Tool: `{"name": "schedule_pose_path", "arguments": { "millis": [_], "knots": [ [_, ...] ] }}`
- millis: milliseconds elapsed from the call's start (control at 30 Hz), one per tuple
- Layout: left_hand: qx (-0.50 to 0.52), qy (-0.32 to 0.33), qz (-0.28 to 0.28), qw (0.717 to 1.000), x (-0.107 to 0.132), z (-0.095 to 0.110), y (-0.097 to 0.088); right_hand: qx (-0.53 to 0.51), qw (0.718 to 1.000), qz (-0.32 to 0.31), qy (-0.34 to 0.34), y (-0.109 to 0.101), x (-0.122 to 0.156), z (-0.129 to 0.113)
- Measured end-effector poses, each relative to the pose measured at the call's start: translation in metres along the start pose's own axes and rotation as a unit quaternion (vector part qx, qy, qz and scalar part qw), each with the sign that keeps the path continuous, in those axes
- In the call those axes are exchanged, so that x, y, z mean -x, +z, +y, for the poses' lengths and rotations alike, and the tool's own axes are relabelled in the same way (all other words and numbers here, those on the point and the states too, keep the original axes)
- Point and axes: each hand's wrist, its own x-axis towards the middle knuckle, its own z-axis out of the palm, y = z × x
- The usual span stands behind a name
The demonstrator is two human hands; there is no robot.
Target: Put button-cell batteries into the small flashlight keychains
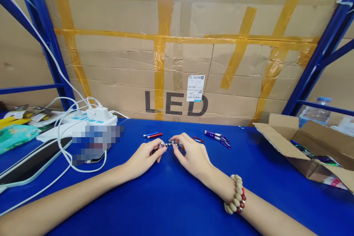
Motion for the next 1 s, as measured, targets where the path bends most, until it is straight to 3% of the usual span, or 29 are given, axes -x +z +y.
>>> {"name": "schedule_pose_path", "arguments": {
  "millis": [133, 333, 733, 1000],
  "knots": [
    [-0.016, -0.020, 0.017, 1.000, 0.0002, 0.0003, -0.0004, 0.086, 0.995, -0.040, 0.031, 0.0026, -0.0015, 0.0052],
    [-0.021, -0.026, 0.017, 0.999, 0.0008, 0.0008, -0.0002, 0.145, 0.988, -0.057, 0.010, 0.0055, -0.0004, 0.0089],
    [-0.051, -0.043, 0.035, 0.997, 0.0005, 0.0036, -0.0007, 0.142, 0.988, -0.065, -0.015, 0.0029, -0.0024, 0.0079],
    [-0.051, -0.037, 0.031, 0.998, 0.0009, 0.0040, -0.0008, 0.069, 0.995, -0.041, -0.062, 0.0062, -0.0011, 0.0101]
  ]
}}
